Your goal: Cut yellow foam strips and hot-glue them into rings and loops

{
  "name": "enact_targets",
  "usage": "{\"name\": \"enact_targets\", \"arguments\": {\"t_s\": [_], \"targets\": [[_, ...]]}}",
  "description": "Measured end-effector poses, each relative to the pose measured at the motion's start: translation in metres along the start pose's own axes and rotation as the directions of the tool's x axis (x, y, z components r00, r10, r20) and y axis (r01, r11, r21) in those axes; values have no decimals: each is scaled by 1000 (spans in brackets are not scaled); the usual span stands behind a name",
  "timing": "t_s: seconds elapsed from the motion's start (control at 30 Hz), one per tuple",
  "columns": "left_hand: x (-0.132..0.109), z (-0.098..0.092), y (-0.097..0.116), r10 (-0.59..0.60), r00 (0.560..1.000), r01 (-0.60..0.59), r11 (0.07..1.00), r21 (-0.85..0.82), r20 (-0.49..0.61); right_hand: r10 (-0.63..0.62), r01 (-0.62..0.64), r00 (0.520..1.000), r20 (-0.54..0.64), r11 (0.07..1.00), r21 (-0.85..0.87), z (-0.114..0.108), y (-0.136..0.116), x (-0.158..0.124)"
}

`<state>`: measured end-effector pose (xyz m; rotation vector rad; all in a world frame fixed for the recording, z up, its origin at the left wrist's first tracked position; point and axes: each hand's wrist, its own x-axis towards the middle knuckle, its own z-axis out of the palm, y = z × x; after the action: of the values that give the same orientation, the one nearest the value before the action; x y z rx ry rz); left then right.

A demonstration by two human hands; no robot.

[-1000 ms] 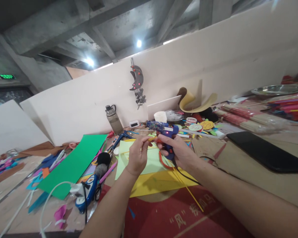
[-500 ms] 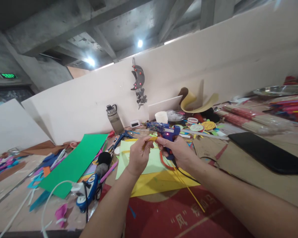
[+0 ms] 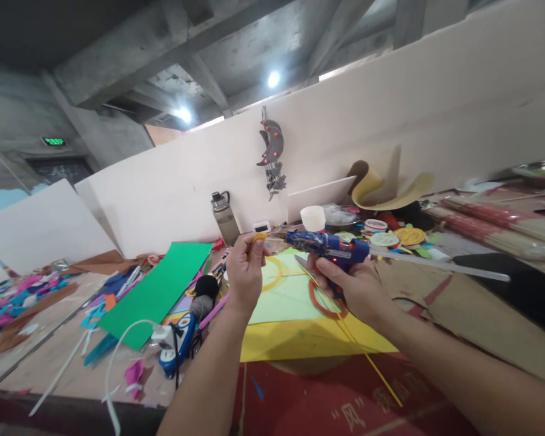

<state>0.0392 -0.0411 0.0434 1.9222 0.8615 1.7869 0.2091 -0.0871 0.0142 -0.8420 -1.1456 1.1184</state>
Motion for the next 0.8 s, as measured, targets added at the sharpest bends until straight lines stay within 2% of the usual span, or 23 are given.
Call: {"name": "enact_targets", "arguments": {"t_s": [0.4, 0.8], "targets": [[-2, 1, 2, 44, 998, -45, 999, 30, 46, 5, -5, 1000, 16, 1000, 9, 0, 2, -2], [-2, -1, 3, 30, 999, -31, 998, -57, -22, -3, 4, 1000, -31, 1000, 9, -3, 3, 1]]}}
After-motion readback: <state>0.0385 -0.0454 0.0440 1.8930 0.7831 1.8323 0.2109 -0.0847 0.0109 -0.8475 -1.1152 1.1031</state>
